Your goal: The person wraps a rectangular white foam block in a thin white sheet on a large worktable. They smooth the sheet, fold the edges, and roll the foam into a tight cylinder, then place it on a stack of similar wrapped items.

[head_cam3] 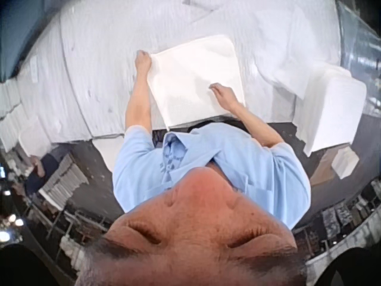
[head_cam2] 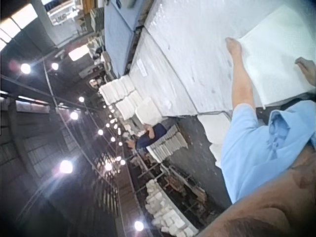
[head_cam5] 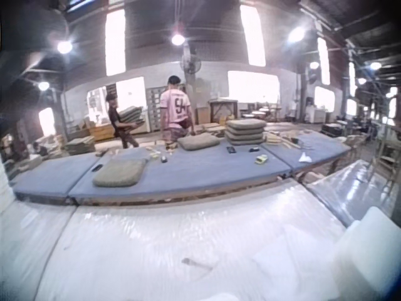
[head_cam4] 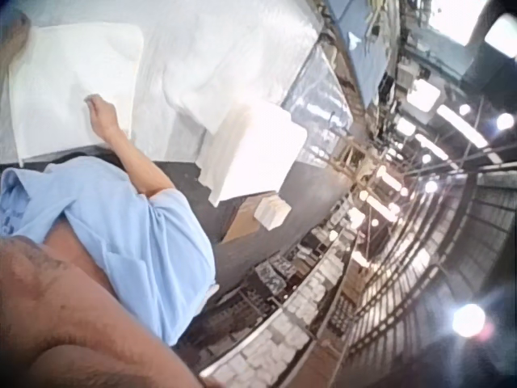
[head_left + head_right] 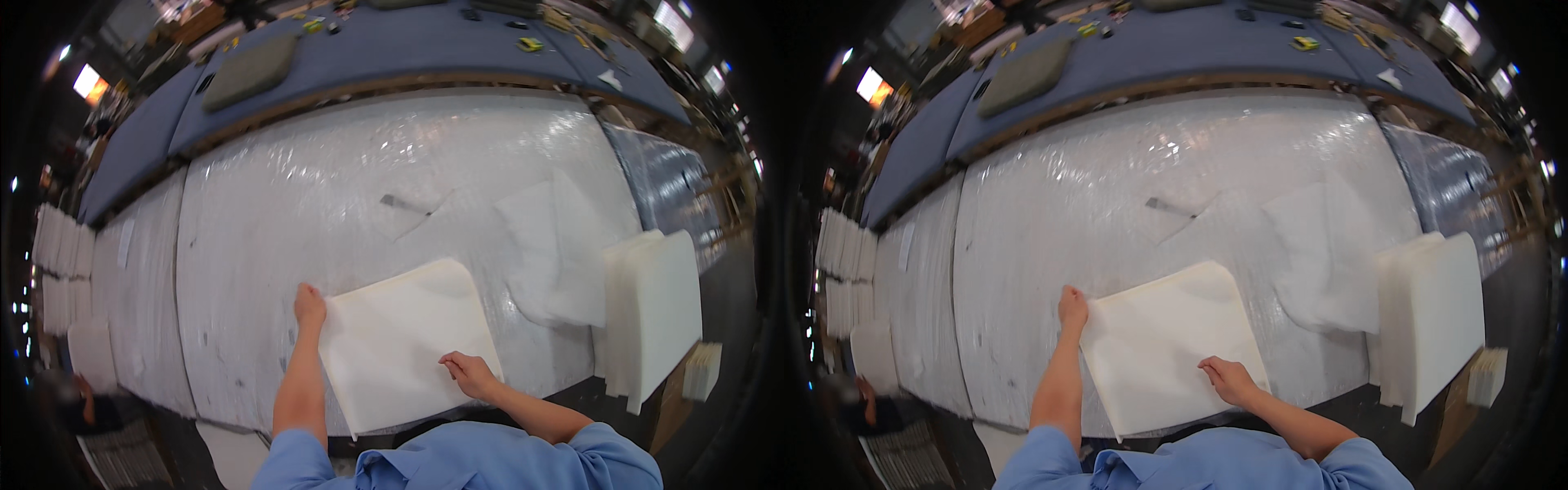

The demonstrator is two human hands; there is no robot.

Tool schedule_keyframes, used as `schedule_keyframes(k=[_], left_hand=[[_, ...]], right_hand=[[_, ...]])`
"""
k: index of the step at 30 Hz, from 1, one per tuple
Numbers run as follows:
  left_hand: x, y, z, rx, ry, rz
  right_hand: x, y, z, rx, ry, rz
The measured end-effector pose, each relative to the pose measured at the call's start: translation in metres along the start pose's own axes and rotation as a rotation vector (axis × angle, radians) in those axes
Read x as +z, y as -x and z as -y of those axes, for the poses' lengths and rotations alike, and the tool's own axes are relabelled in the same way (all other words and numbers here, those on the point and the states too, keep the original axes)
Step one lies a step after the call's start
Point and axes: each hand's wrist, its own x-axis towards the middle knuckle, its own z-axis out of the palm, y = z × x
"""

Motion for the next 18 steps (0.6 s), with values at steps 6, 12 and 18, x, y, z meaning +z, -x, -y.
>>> schedule_keyframes(k=[6,12,18], left_hand=[[0.019,0.105,-0.072,0.149,0.655,0.392],[0.031,0.301,-0.154,-0.355,1.398,1.323],[0.027,0.375,-0.183,-0.429,1.399,1.418]], right_hand=[[-0.013,0.026,-0.04,-0.044,-0.346,-0.353],[-0.046,0.062,0.002,-0.329,-0.178,-0.453],[-0.055,0.129,-0.052,-0.671,0.174,-0.544]])
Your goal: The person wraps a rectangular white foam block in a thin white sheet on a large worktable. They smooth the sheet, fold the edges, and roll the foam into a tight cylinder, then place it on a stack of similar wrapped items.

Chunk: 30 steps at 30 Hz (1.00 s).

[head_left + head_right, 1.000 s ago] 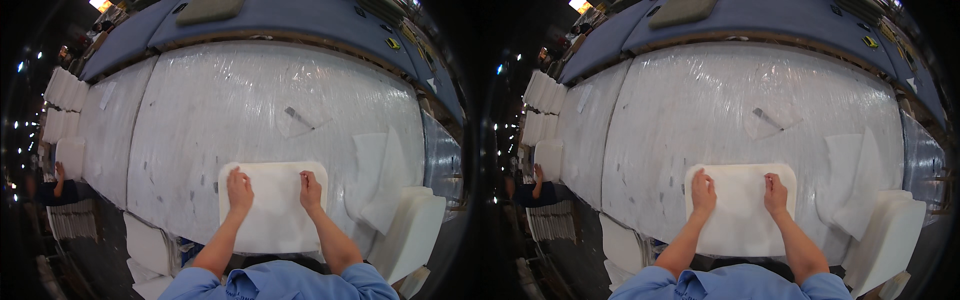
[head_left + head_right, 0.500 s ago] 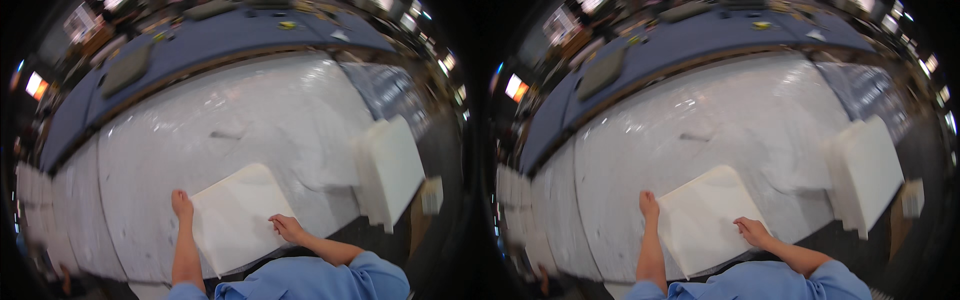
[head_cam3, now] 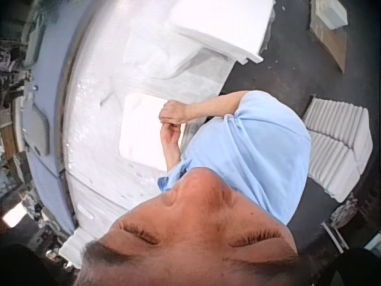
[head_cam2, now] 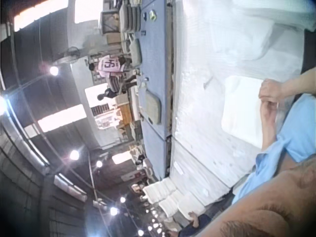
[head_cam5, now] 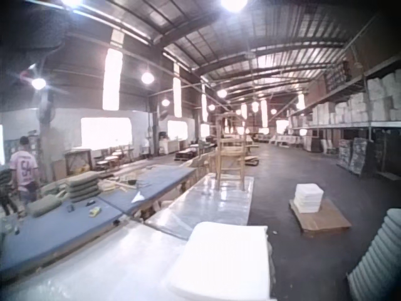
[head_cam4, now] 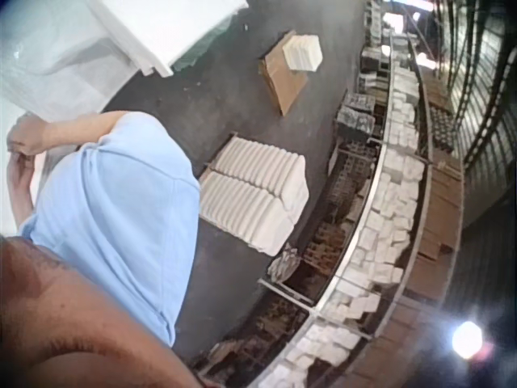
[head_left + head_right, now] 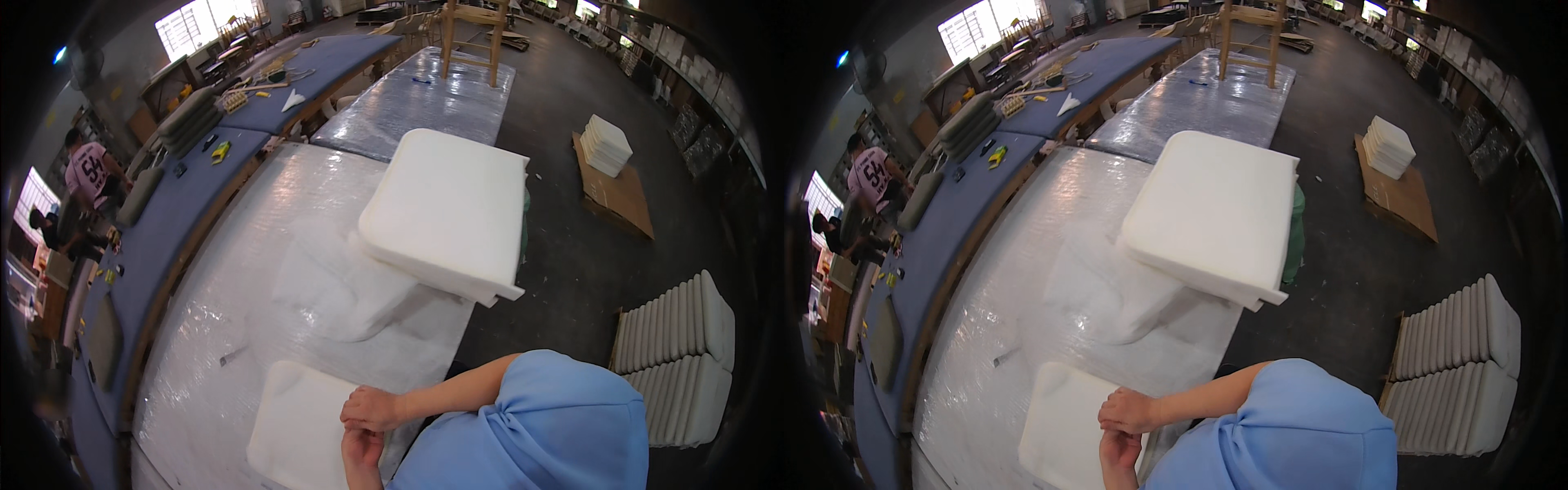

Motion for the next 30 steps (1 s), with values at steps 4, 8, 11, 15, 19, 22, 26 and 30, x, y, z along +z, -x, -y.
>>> schedule_keyframes(k=[4,8,11,15,19,22,26,30], left_hand=[[0.017,0.002,0.055,0.068,0.062,0.004],[0.057,-0.004,0.111,0.174,0.144,0.018],[0.091,-0.009,0.151,0.166,0.179,-0.057],[0.121,-0.004,0.179,0.205,0.123,-0.058],[0.13,0.018,0.19,0.356,-0.046,-0.033],[0.154,0.032,0.214,0.373,-0.14,-0.139],[0.161,0.061,0.272,0.348,-0.142,-0.214],[0.187,0.062,0.341,0.265,-0.084,-0.244]], right_hand=[[-0.043,0.046,-0.003,0.019,0.011,0.221],[-0.105,0.095,-0.013,0.036,-0.046,0.36],[-0.152,0.122,-0.019,0.058,-0.1,0.486],[-0.182,0.148,-0.001,0.042,-0.424,0.415],[-0.21,0.17,0.025,-0.005,-0.523,0.378],[-0.229,0.208,0.019,-0.022,-0.348,0.324],[-0.239,0.266,0.037,0.015,-0.287,0.239],[-0.258,0.318,0.032,0.065,-0.221,0.22]])
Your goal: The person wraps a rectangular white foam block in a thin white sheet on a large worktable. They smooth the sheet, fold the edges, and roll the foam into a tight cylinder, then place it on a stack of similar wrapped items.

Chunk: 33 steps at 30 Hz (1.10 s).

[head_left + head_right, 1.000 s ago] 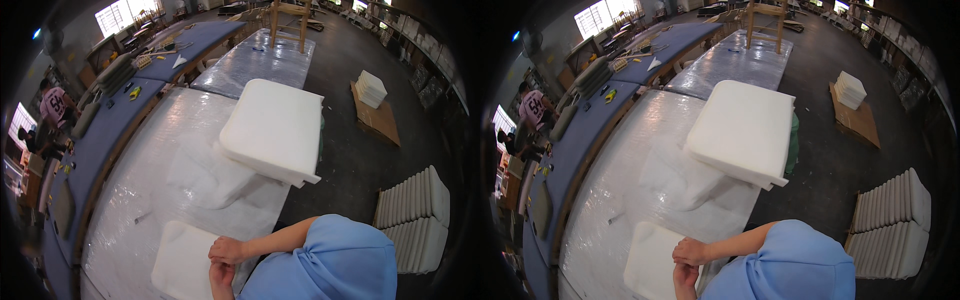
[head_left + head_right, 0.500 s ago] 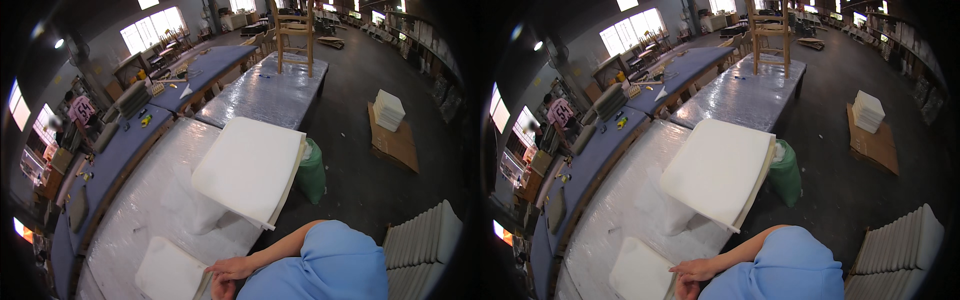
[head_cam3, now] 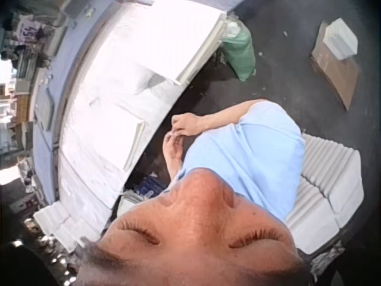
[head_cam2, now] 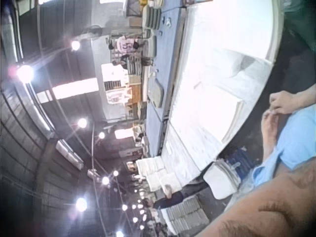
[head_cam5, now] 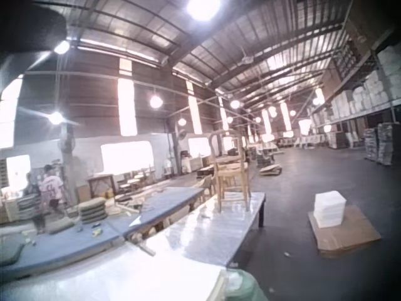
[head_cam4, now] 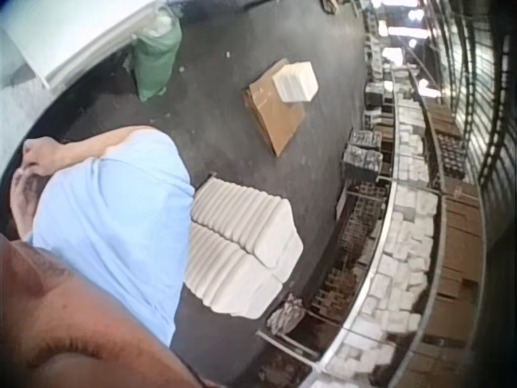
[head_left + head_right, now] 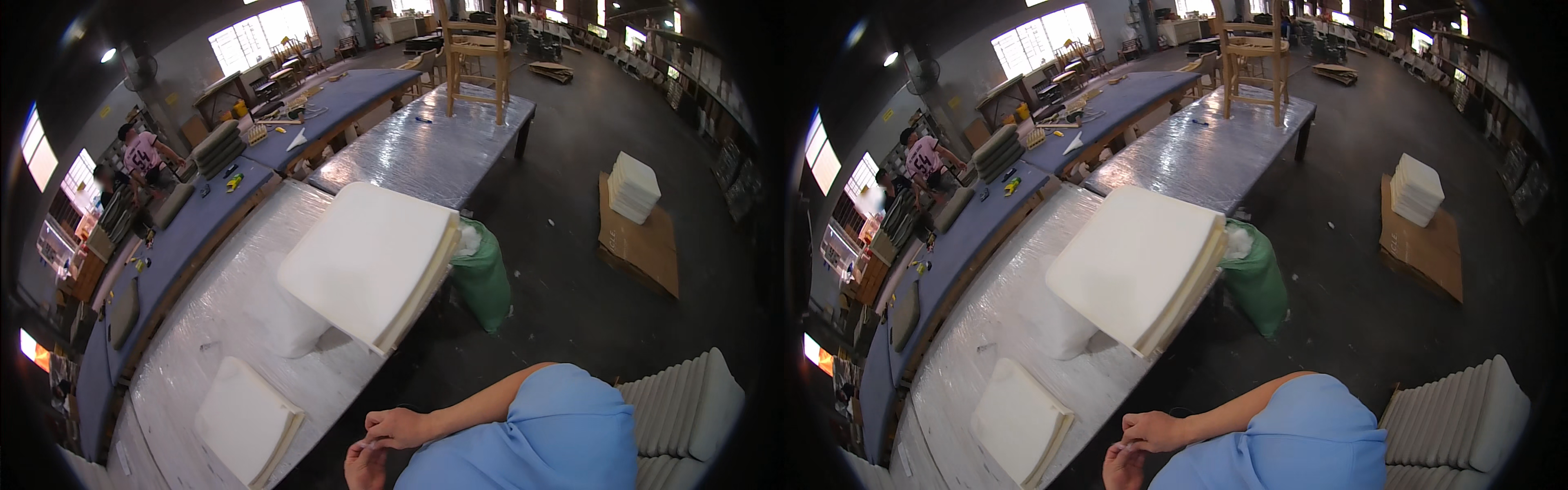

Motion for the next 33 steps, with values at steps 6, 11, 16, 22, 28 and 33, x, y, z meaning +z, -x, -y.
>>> schedule_keyframes(k=[6,11,16,22,28,33], left_hand=[[0.074,0.021,0.031,-0.152,0.004,0.101],[0.119,-0.023,0.037,-0.19,-0.265,0.109],[0.204,-0.075,0.055,-0.093,-0.557,0.102],[0.314,-0.162,0.087,-0.158,-0.684,0.219],[0.345,-0.215,0.112,-0.233,-1.014,0.318],[0.318,-0.208,0.106,-0.109,-1.45,-0.017]], right_hand=[[-0.042,0.063,-0.011,-0.032,0.149,-0.102],[-0.098,0.084,-0.013,0.019,0.159,-0.183],[-0.16,0.112,-0.062,0.082,0.117,-0.226],[-0.3,0.134,-0.157,0.191,0.156,-0.363],[-0.435,0.14,-0.28,0.44,0.342,-0.597],[-0.512,0.073,-0.371,0.576,0.582,-0.475]])
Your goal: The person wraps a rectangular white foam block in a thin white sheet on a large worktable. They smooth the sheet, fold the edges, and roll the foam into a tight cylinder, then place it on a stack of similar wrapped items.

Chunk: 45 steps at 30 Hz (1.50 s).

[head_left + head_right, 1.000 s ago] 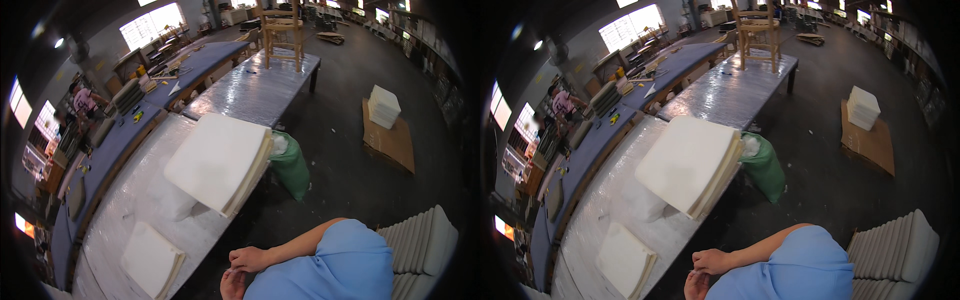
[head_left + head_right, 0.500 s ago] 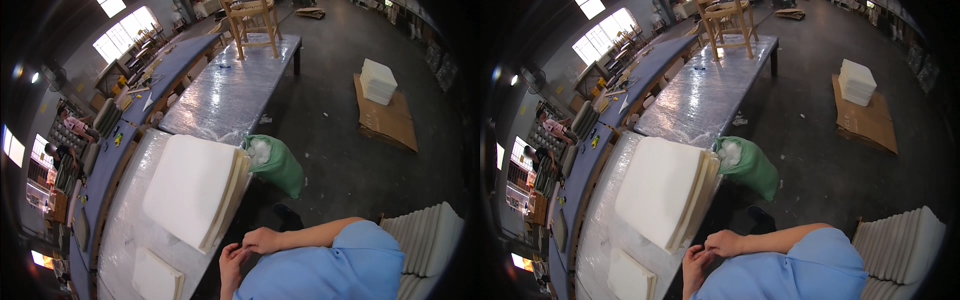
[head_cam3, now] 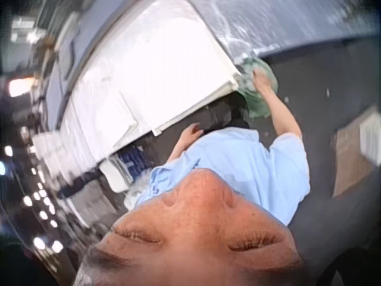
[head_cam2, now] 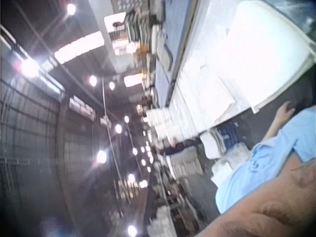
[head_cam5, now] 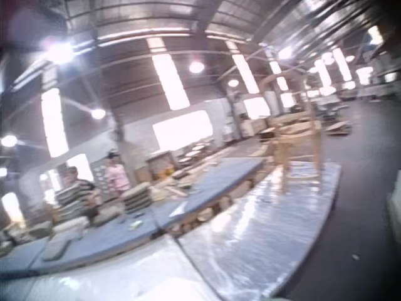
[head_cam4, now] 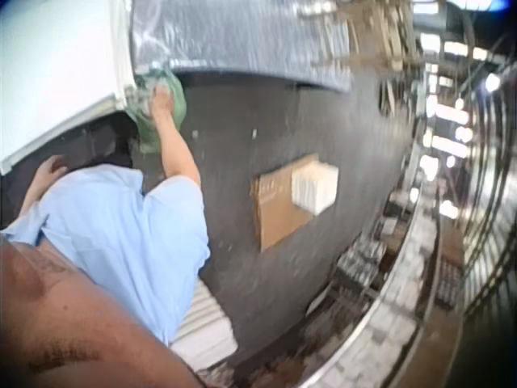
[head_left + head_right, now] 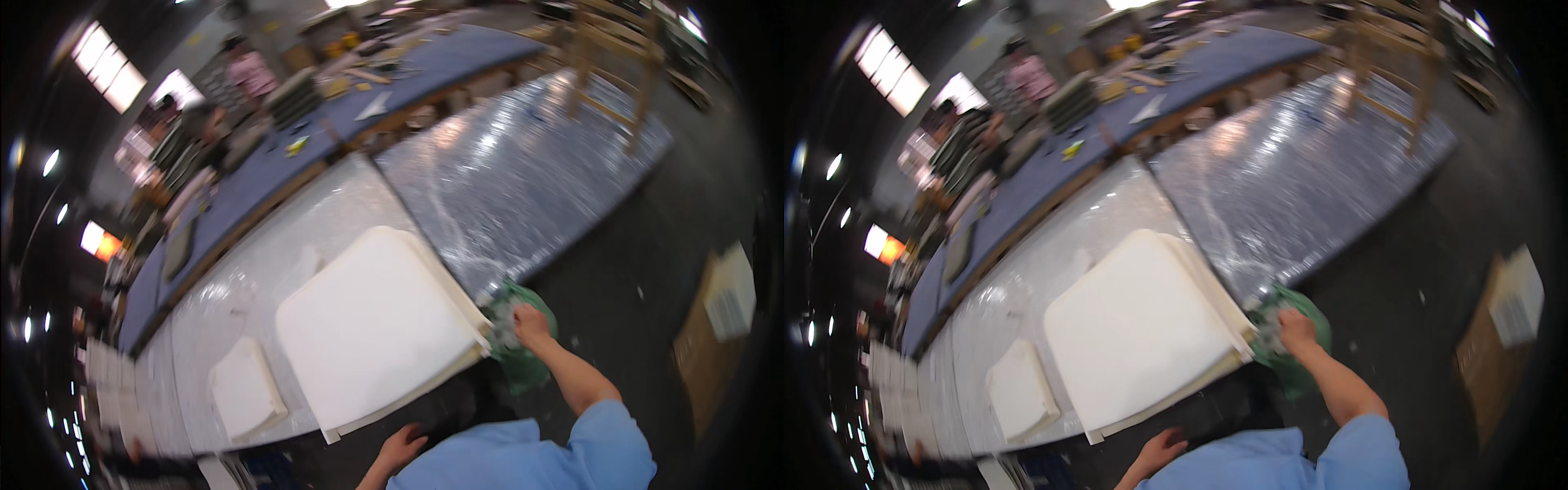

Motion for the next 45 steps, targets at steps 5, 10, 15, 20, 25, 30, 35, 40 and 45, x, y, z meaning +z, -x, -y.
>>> schedule_keyframes(k=[5,10,15,20,25,30,35,40,45], left_hand=[[-0.009,0.047,0.065,-0.414,0.06,-0.252],[0.013,0.113,0.1,-0.788,0.24,-0.469],[0.071,0.16,0.114,-1.071,0.636,-0.376],[0.154,0.199,0.139,-0.934,0.542,-0.301],[0.146,0.184,0.18,-0.867,0.772,-0.344],[0.138,0.21,0.225,-0.686,0.762,-0.503],[0.145,0.267,0.285,-0.656,0.81,-0.229],[0.146,0.306,0.338,-0.653,0.44,0.052],[0.138,0.327,0.386,-0.647,0.559,-0.179]], right_hand=[[0.051,-0.078,-0.02,-0.099,0.374,0.334],[0.099,-0.078,-0.048,-0.025,0.544,0.676],[0.102,-0.068,-0.036,0.034,0.7,0.832],[0.088,-0.068,0.007,0.107,0.644,0.909],[0.077,-0.055,-0.003,0.189,0.298,0.517],[0.081,0.006,0.041,-0.187,0.492,0.51],[0.114,0.088,0.154,-0.259,0.438,0.608],[0.164,0.157,0.253,-0.38,0.386,0.757],[0.215,0.213,0.327,-0.464,0.412,0.904]])
